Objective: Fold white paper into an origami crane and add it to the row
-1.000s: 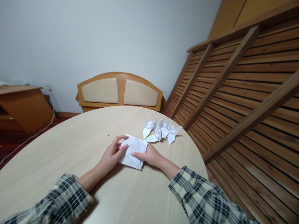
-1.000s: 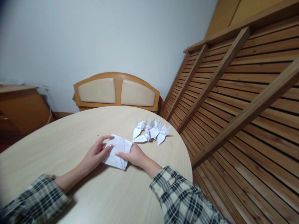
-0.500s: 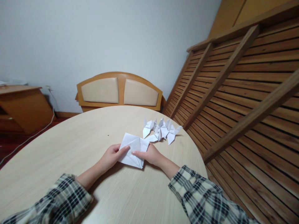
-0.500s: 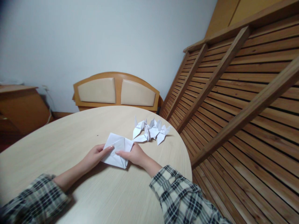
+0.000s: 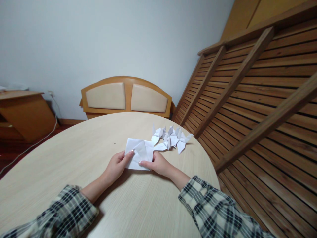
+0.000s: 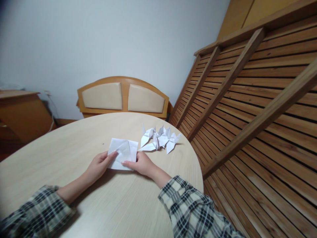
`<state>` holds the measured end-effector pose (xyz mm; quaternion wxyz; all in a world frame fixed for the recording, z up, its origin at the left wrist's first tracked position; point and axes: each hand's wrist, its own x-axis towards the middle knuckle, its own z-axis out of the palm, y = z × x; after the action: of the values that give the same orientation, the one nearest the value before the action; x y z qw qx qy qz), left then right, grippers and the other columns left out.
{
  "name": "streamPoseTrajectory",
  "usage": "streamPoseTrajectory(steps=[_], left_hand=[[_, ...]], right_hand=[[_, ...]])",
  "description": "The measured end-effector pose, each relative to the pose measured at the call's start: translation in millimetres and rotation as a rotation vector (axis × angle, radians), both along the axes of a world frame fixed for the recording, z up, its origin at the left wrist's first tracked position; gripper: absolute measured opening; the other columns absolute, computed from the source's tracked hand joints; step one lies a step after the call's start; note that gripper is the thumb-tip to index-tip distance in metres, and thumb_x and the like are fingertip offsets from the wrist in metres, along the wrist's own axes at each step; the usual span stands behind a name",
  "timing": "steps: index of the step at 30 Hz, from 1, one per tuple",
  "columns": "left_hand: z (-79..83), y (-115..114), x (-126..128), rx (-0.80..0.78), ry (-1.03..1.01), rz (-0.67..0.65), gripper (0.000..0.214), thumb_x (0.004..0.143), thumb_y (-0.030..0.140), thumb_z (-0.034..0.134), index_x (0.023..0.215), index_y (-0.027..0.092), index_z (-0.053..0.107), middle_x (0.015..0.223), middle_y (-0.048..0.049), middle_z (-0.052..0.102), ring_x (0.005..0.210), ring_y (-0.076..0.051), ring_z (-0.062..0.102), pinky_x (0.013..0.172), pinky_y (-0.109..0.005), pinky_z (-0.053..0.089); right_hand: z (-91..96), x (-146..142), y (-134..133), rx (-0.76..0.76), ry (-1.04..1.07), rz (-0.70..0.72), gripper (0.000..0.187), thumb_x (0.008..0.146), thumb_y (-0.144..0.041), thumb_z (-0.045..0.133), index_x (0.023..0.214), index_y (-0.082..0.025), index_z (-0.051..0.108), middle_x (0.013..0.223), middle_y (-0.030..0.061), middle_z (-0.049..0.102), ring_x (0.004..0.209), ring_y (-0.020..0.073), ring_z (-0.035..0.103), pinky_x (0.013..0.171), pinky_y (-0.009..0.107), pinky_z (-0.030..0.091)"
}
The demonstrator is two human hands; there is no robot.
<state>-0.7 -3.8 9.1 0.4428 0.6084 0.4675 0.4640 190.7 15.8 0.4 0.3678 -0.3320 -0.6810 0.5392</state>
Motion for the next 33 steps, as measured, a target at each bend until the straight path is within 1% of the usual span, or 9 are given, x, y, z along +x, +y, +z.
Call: streamPoseTrajectory(steps=[5,8,10,12,14,19,25,30,33], left_hand=[[2.9,1,-1,-0.036,-0.013,-0.007,0.042,0.075,0.055,0.059,0.067,0.014,0.064,0.059,-0.0025,0.060,0.054,-0.015,0.049,0.051,-0.025,0.038],[-0.1,3,-2,-0.072,-0.036,-0.067,0.040,0.075,0.054,0.061,0.074,0.014,0.067,0.068,-0.0055,0.066,0.059,-0.017,0.054,0.055,-0.026,0.041],[-2.9,4,-3,-0.098,-0.023,-0.101,0.040,0.074,0.053,0.063,0.077,0.014,0.068,0.068,-0.0058,0.067,0.058,-0.017,0.054,0.055,-0.026,0.041],[-4.4,4,-3,-0.115,0.025,-0.111,0.041,0.073,0.054,0.065,0.072,0.013,0.066,0.061,-0.0038,0.063,0.054,-0.015,0.051,0.053,-0.025,0.039],[-4.1,4,-1,-0.107,0.052,-0.101,0.042,0.071,0.055,0.065,0.067,0.014,0.064,0.058,-0.0022,0.060,0.052,-0.014,0.049,0.051,-0.024,0.037],[-1.4,2,0,-0.079,0.049,-0.082,0.044,0.072,0.057,0.064,0.064,0.014,0.063,0.055,-0.0005,0.057,0.051,-0.014,0.047,0.050,-0.024,0.036],[-4.1,5,0,-0.076,0.005,-0.039,0.044,0.071,0.057,0.065,0.062,0.014,0.063,0.055,-0.0015,0.058,0.052,-0.014,0.049,0.051,-0.025,0.038],[-5.2,5,-1,-0.066,-0.032,-0.013,0.044,0.074,0.056,0.063,0.060,0.014,0.061,0.054,-0.0012,0.058,0.052,-0.014,0.050,0.051,-0.025,0.039],[-1.9,4,-1,-0.055,-0.049,0.006,0.045,0.077,0.057,0.059,0.062,0.015,0.062,0.055,-0.0019,0.059,0.051,-0.015,0.050,0.051,-0.025,0.040]], right_hand=[[0.0,-1,-1,0.006,0.008,-0.007,0.036,0.074,-0.034,0.073,0.105,-0.016,0.066,0.103,0.0081,0.070,0.089,0.0198,0.065,0.084,0.036,0.052],[1.8,-1,-2,-0.005,-0.020,-0.023,0.034,0.075,-0.034,0.072,0.104,-0.015,0.067,0.095,0.0078,0.070,0.078,0.0177,0.064,0.070,0.031,0.055],[3.1,-2,-3,-0.025,-0.035,-0.039,0.034,0.075,-0.034,0.071,0.101,-0.013,0.067,0.087,0.0075,0.069,0.067,0.0151,0.062,0.058,0.026,0.053],[4.3,-2,-4,-0.058,-0.037,-0.043,0.033,0.075,-0.036,0.070,0.097,-0.012,0.067,0.079,0.0060,0.067,0.057,0.0121,0.058,0.049,0.023,0.050],[5.2,-2,-4,-0.082,-0.034,-0.040,0.032,0.075,-0.037,0.069,0.094,-0.012,0.066,0.072,0.0038,0.065,0.050,0.0097,0.055,0.043,0.021,0.046],[2.2,-1,-2,-0.103,-0.041,-0.050,0.032,0.075,-0.038,0.070,0.090,-0.011,0.065,0.066,0.0028,0.064,0.046,0.0086,0.056,0.040,0.018,0.044],[-5.0,0,3,-0.101,-0.052,-0.043,0.036,0.077,-0.042,0.069,0.091,-0.010,0.063,0.059,0.0021,0.064,0.042,0.0081,0.054,0.038,0.017,0.043],[-4.6,0,3,-0.131,-0.017,-0.014,0.040,0.078,-0.050,0.067,0.084,-0.011,0.060,0.058,0.0021,0.065,0.040,0.0067,0.053,0.038,0.017,0.041],[-3.1,-1,3,-0.167,-0.005,0.006,0.042,0.077,-0.052,0.067,0.084,-0.011,0.059,0.059,0.0021,0.066,0.042,0.0070,0.054,0.040,0.017,0.041]])
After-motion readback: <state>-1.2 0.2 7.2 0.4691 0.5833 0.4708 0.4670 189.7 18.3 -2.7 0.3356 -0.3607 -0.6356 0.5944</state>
